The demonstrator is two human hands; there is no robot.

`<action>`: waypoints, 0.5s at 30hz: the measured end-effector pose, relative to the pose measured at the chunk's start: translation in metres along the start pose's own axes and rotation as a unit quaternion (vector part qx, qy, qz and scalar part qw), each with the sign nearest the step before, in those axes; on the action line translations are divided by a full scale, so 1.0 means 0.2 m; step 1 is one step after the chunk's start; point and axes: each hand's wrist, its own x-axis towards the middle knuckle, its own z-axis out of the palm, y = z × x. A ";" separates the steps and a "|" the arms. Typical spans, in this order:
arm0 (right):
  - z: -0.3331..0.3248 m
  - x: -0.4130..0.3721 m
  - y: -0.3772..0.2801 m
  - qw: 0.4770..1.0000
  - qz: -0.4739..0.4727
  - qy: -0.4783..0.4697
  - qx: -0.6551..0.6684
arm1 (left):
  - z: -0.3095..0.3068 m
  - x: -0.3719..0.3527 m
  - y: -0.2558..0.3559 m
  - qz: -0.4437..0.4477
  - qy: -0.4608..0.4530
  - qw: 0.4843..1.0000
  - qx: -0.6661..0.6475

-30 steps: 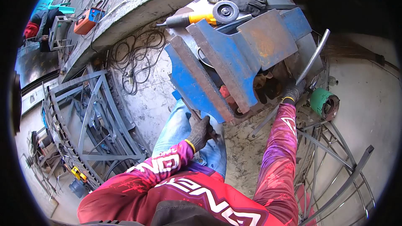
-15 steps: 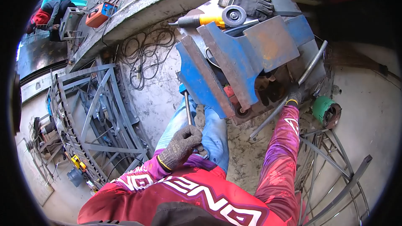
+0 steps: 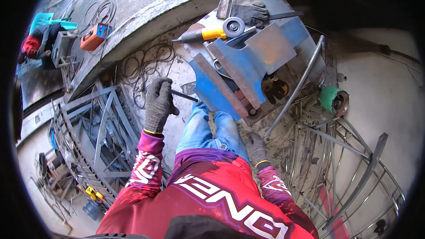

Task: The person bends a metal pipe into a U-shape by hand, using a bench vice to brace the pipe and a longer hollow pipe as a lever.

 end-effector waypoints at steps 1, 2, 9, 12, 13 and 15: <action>0.01 -0.01 -0.03 1.000 0.005 0.007 -0.001 | 0.01 0.02 -0.01 0.043 0.027 0.997 0.055; 0.01 -0.03 -0.05 0.997 0.068 -0.022 0.025 | 0.01 0.07 -0.05 0.084 0.047 0.992 0.076; 0.02 -0.06 0.02 0.981 0.181 0.028 0.062 | -0.20 0.94 -0.63 0.198 0.036 0.903 0.380; 0.02 -0.11 0.00 0.961 0.253 0.031 0.104 | -0.15 1.08 -1.23 0.173 -0.145 0.923 0.313; 0.01 -0.14 -0.02 0.959 0.264 0.035 0.100 | -0.06 1.07 -1.38 0.112 -0.178 0.956 0.203; 0.01 -0.17 -0.05 0.946 0.304 0.019 0.113 | 0.13 1.01 -1.54 -0.026 -0.209 0.972 0.104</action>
